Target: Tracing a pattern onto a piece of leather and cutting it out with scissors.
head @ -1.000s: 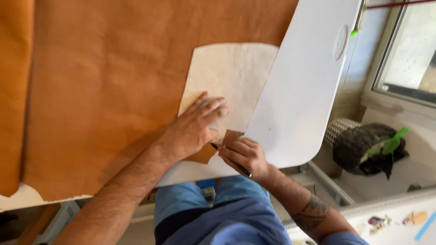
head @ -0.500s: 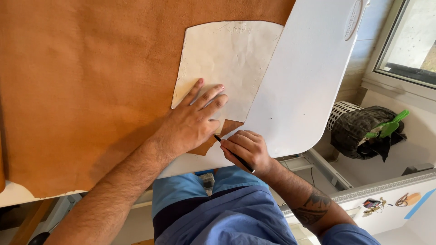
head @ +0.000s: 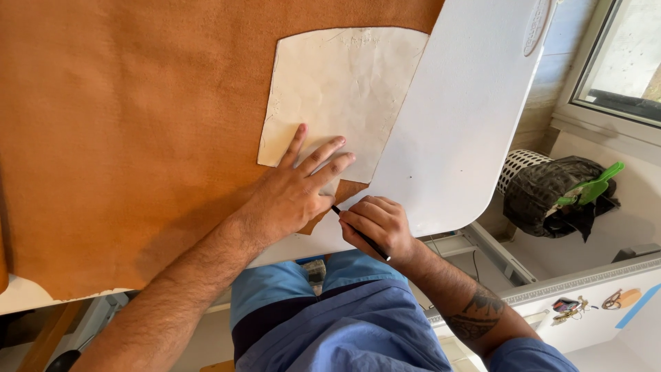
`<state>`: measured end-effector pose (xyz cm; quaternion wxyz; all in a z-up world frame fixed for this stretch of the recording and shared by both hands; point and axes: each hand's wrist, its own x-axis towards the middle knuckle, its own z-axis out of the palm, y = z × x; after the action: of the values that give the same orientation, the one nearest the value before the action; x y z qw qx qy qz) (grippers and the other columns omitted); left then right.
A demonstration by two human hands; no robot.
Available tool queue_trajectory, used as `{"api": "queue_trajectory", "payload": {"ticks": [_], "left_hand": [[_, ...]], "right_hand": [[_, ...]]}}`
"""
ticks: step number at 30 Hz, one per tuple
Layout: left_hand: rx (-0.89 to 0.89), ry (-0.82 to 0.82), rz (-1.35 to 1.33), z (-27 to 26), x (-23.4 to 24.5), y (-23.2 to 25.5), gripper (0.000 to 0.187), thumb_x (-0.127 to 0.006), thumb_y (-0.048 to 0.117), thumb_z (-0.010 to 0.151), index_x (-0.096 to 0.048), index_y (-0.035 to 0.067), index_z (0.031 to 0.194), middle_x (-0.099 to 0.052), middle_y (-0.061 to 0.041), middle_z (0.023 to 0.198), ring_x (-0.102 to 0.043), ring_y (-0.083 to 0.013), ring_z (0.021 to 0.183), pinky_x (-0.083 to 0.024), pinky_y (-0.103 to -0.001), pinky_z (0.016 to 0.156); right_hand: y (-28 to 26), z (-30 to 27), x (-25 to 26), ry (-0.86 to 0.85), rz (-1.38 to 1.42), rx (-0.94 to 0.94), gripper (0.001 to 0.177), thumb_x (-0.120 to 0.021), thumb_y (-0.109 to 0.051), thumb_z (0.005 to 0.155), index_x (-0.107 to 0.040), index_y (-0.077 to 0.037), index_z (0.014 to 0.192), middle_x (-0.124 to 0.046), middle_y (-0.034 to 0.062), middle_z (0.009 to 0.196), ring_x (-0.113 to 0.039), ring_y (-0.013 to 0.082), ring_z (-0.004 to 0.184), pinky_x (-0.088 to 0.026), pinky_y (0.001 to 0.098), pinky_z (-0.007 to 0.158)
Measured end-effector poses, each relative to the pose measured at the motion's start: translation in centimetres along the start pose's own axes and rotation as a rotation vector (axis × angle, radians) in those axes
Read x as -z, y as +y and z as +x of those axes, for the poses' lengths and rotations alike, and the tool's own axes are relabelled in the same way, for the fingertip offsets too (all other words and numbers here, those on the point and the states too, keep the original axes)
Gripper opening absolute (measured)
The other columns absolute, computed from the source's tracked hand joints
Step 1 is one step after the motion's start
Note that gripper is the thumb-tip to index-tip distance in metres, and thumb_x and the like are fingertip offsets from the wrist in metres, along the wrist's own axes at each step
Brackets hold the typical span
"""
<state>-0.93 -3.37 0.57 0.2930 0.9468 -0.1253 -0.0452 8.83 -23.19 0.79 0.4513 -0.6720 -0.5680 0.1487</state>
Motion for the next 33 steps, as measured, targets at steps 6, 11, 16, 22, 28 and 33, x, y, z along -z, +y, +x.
{"api": "queue_trajectory", "payload": {"ticks": [6,11,16,22,28,33], "left_hand": [[-0.014,-0.009,0.003,-0.1,-0.2,0.0,0.009,-0.077,0.017,0.081,-0.079,0.017,0.090,-0.044,-0.018,0.155,-0.031,-0.0413,0.151,-0.016,-0.078,0.116],[0.024,0.083,-0.042,-0.1,-2.0,0.4,0.006,-0.078,0.015,0.081,-0.076,0.011,0.086,-0.048,-0.019,0.152,-0.034,-0.0412,0.150,-0.018,-0.077,0.116],[0.081,0.225,-0.093,-0.5,-3.3,1.0,0.007,-0.079,0.016,0.084,-0.075,0.011,0.084,-0.052,-0.016,0.151,-0.038,-0.0363,0.150,-0.018,-0.069,0.120],[0.161,0.287,-0.146,-0.8,-4.2,1.6,0.006,-0.079,0.014,0.086,-0.076,0.010,0.087,-0.053,-0.011,0.153,-0.040,-0.0313,0.151,-0.020,-0.061,0.123],[0.207,0.287,-0.123,-0.7,-4.1,1.6,0.017,-0.083,0.016,0.083,-0.071,0.005,0.087,-0.051,-0.012,0.156,-0.038,-0.0325,0.152,-0.020,-0.057,0.125],[0.252,0.303,-0.107,-0.5,-3.6,1.5,0.037,-0.087,0.020,0.078,-0.066,0.001,0.102,-0.049,-0.019,0.155,-0.038,-0.0394,0.150,-0.030,-0.051,0.124]], "right_hand": [[0.1,-0.1,0.0,0.011,0.026,-0.019,0.007,-0.072,0.000,0.088,-0.072,0.001,0.082,-0.061,0.0140,0.070,-0.059,0.0286,0.052,-0.049,0.0365,0.047],[0.2,-0.2,0.0,0.020,0.019,-0.007,0.008,-0.072,-0.001,0.088,-0.071,0.001,0.081,-0.061,0.0138,0.069,-0.059,0.0284,0.051,-0.050,0.0359,0.047],[0.3,-0.3,0.1,0.021,0.012,-0.019,0.008,-0.072,-0.002,0.089,-0.071,0.001,0.082,-0.061,0.0136,0.070,-0.059,0.0280,0.051,-0.050,0.0363,0.047],[0.3,-0.7,-0.1,0.030,0.023,-0.048,0.007,-0.072,-0.002,0.090,-0.071,0.001,0.083,-0.062,0.0137,0.071,-0.059,0.0282,0.051,-0.050,0.0368,0.046],[0.4,-0.9,-0.1,0.014,0.023,-0.046,0.007,-0.072,-0.002,0.090,-0.070,0.001,0.084,-0.064,0.0148,0.073,-0.061,0.0301,0.053,-0.052,0.0379,0.049],[0.0,0.8,0.3,-0.014,0.058,-0.064,0.008,-0.068,-0.002,0.093,-0.069,0.003,0.086,-0.064,0.0166,0.073,-0.062,0.0325,0.054,-0.053,0.0386,0.049]]}}
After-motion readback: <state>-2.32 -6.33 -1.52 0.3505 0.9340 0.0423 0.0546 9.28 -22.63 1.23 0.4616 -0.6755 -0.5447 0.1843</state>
